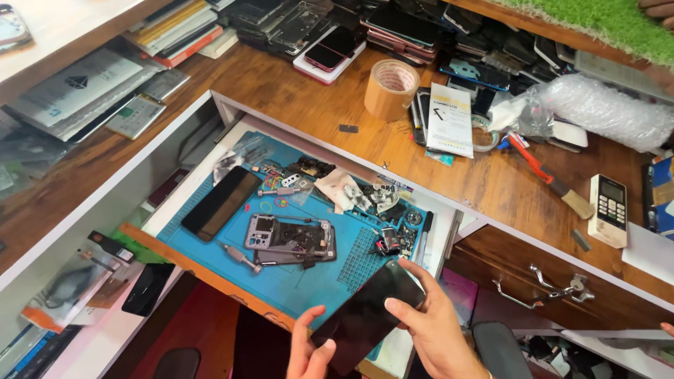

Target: The person holds an opened mobile phone and aligns a internal component, likely a logic board or circuit board, with the phone's internal chassis by hand.

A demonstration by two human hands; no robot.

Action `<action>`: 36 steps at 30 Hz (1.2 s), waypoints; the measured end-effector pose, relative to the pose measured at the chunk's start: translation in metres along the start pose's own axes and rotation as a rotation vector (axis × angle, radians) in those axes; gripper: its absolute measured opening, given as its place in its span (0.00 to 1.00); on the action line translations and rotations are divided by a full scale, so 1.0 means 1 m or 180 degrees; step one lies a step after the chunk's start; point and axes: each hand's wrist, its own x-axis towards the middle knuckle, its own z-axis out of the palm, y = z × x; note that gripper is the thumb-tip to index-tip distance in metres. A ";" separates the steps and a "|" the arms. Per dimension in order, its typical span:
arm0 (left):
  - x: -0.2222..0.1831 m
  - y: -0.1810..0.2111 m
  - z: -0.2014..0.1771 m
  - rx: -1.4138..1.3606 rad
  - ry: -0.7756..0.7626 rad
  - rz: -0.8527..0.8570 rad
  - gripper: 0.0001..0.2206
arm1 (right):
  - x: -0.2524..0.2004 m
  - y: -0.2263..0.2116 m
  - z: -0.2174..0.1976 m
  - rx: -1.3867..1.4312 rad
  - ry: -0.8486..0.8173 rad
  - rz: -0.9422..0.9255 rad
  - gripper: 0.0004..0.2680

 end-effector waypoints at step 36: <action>0.025 0.149 0.113 0.3835 -0.0893 0.2371 0.11 | 0.023 -0.023 -0.011 -0.0749 -0.0507 -0.0504 0.30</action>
